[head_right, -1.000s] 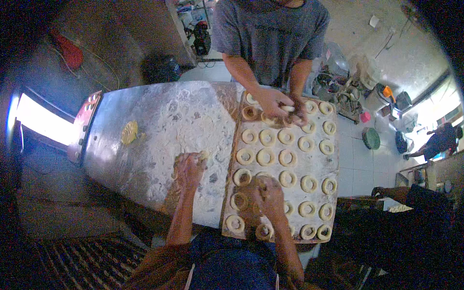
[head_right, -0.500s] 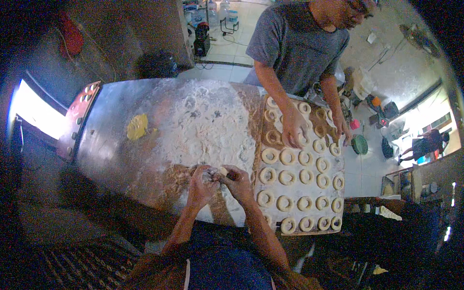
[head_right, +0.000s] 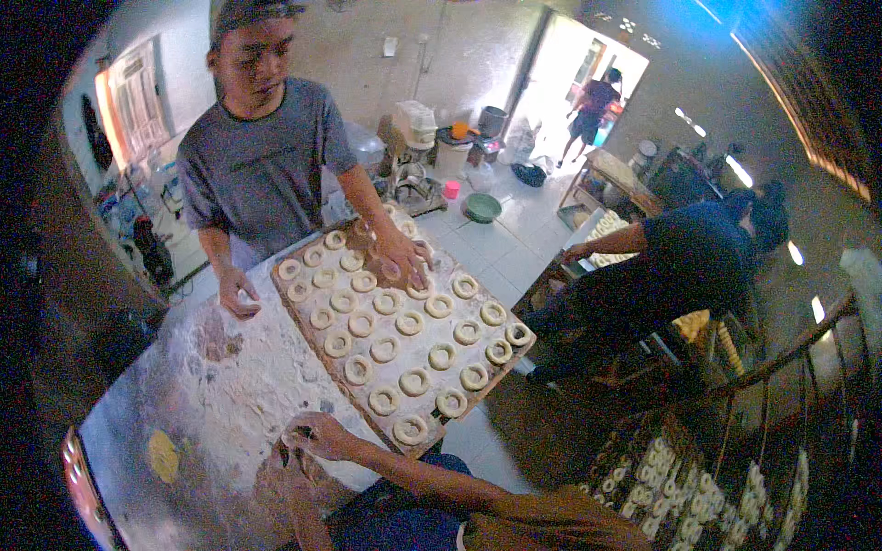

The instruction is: The person shapes small dough pieces into ring forms by hand and places them on a wooden board. They repeat this process continuously while coworkers also shape dough nearby.

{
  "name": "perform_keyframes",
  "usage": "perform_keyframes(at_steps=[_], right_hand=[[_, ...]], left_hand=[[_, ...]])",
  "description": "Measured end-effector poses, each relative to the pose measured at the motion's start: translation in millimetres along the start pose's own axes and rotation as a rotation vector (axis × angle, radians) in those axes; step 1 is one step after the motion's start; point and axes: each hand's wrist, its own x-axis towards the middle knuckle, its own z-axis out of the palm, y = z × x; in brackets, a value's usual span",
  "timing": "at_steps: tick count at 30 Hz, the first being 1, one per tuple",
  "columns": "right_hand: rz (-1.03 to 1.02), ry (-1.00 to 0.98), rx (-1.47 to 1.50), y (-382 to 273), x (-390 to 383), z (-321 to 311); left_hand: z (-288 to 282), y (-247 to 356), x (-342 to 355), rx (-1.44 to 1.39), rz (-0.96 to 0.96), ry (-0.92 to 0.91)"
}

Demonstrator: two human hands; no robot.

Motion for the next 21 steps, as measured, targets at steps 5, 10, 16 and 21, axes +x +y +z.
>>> perform_keyframes(at_steps=[5, 10, 16, 21], right_hand=[[0.001, 0.032, -0.001, -5.1, -3.5, -23.9], [0.13, 0.041, 0.129, 3.6, -0.8, -33.8], [0.257, -0.069, 0.205, 54.6, 8.8, -17.2], [-0.146, 0.216, -0.25, 80.1, 29.8, -16.5]], left_hand=[[5.9, 14.0, 2.8, 0.231, 0.116, -0.069], [14.9, 4.1, 6.3, 0.027, -0.079, -0.062], [9.3, -6.9, 4.3, 0.331, 0.112, -0.035], [-3.6, -32.6, 10.4, 0.622, 0.024, 0.044]])
